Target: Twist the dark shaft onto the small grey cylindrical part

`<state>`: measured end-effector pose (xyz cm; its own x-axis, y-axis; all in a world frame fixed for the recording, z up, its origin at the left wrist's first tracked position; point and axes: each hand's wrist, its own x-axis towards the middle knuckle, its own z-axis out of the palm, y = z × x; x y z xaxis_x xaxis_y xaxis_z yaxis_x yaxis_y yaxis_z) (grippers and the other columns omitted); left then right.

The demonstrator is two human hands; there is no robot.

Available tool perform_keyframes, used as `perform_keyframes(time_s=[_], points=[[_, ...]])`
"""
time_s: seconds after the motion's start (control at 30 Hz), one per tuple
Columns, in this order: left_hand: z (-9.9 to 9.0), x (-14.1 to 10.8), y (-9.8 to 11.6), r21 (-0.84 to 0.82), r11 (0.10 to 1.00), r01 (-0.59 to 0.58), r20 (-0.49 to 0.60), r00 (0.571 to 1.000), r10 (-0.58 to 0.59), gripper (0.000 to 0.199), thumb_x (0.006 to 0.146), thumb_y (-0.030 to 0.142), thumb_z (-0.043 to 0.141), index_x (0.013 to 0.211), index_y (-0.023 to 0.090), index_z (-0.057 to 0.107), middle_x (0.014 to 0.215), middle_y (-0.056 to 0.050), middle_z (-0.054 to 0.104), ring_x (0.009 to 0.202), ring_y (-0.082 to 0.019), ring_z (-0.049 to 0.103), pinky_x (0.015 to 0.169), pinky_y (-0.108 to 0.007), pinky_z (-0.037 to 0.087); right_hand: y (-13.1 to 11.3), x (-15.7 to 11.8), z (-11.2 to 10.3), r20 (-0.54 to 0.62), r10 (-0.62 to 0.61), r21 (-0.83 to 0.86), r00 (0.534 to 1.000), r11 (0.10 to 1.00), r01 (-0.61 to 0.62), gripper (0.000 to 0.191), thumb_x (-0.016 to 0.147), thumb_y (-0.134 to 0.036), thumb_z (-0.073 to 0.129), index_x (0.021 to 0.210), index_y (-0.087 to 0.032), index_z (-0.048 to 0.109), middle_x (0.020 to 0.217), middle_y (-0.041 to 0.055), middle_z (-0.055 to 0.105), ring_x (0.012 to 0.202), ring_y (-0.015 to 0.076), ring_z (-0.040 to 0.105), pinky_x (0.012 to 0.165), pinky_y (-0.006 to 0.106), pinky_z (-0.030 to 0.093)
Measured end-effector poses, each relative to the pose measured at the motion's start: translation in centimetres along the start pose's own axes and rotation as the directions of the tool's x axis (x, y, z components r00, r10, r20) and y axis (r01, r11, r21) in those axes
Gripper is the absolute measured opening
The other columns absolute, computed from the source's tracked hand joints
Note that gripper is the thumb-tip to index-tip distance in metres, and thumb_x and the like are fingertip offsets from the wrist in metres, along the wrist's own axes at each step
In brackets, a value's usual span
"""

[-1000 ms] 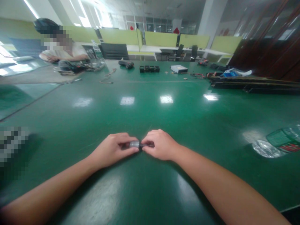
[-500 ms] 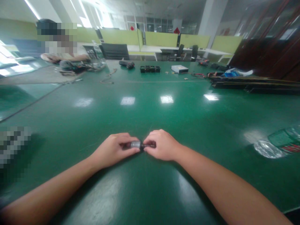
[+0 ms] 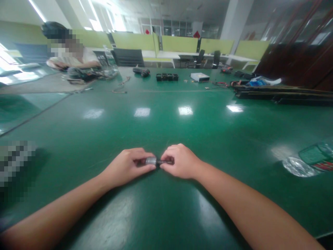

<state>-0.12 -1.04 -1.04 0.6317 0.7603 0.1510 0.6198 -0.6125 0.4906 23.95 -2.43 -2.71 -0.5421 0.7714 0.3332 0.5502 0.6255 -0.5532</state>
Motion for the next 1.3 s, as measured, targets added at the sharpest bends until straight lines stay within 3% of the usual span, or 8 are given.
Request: perform_keyframes(time_s=[0.9,1.3], points=[[0.0,-0.1,-0.2,-0.006,1.0,-0.015,-0.001,1.0,0.015,0.029,0.088,0.05,0.067,0.102,0.026,0.077,0.076,0.0,0.066,0.068,-0.014,0.058,0.063,-0.023,0.04,0.5,-0.6,-1.3,0.029,0.017,-0.009,0.999,1.0,-0.017,0.008,0.075,-0.02,0.077,0.08,-0.018,0.071,0.072,-0.0006,0.066,0.067,0.013,0.058,0.072,0.028,0.042],[0.0,-0.1,-0.1,-0.017,1.0,-0.02,-0.011,1.0,0.02,0.03,0.088,0.049,0.066,0.102,0.025,0.077,0.076,-0.001,0.067,0.067,-0.014,0.059,0.062,-0.023,0.04,1.0,-1.0,-2.8,0.113,0.056,-0.035,0.992,0.998,-0.052,0.008,0.074,-0.017,0.074,0.08,-0.018,0.07,0.074,0.0,0.066,0.067,0.0126,0.058,0.068,0.026,0.043]])
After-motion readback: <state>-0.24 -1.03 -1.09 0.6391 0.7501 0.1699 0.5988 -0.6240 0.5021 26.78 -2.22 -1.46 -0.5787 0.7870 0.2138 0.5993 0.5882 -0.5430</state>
